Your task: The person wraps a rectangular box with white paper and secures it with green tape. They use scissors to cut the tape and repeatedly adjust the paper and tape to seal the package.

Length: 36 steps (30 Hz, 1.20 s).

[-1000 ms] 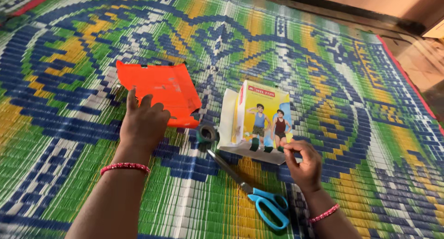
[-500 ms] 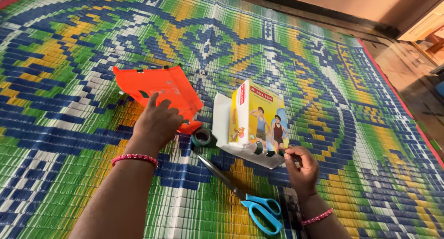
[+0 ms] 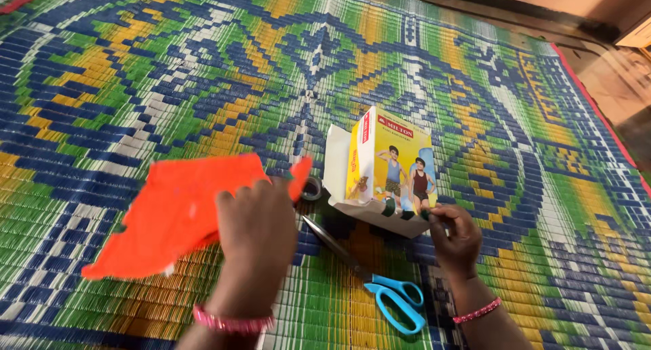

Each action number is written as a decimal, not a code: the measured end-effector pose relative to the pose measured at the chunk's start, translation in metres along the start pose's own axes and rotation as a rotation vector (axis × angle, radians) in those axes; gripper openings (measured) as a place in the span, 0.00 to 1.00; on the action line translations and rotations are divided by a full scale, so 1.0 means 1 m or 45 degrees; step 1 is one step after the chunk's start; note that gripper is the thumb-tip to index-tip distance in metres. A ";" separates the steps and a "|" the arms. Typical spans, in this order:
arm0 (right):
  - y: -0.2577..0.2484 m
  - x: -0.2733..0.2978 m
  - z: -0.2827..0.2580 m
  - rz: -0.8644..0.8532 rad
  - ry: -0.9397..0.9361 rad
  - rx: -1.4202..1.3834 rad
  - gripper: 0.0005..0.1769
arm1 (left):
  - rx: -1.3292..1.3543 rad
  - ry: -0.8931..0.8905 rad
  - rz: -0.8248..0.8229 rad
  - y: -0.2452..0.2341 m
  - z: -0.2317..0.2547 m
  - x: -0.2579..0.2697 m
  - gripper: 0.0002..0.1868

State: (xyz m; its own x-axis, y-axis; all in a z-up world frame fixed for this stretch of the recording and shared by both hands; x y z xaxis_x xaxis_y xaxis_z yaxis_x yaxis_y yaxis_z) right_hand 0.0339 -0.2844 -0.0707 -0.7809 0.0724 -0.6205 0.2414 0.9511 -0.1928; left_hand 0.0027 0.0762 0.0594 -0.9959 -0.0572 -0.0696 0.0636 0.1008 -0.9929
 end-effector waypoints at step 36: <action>-0.018 -0.024 -0.034 -0.215 0.155 0.000 0.09 | 0.380 0.635 0.710 0.025 0.128 0.008 0.18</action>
State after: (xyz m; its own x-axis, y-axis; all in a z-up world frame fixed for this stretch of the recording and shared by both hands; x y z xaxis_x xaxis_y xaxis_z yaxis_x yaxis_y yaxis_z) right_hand 0.0284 -0.2927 -0.0266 -0.8740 -0.0523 -0.4831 0.1012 0.9528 -0.2864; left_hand 0.0046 -0.0487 0.0218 -0.7195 0.3803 -0.5811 0.5038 -0.2900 -0.8137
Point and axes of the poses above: each hand's wrist, its own x-axis away from the middle knuckle, its own y-axis out of the palm, z = x × y, the point moved 1 cm from there along -x, towards the middle knuckle, and after that the axes turned 7 degrees about -x, right-handed, at the moved point
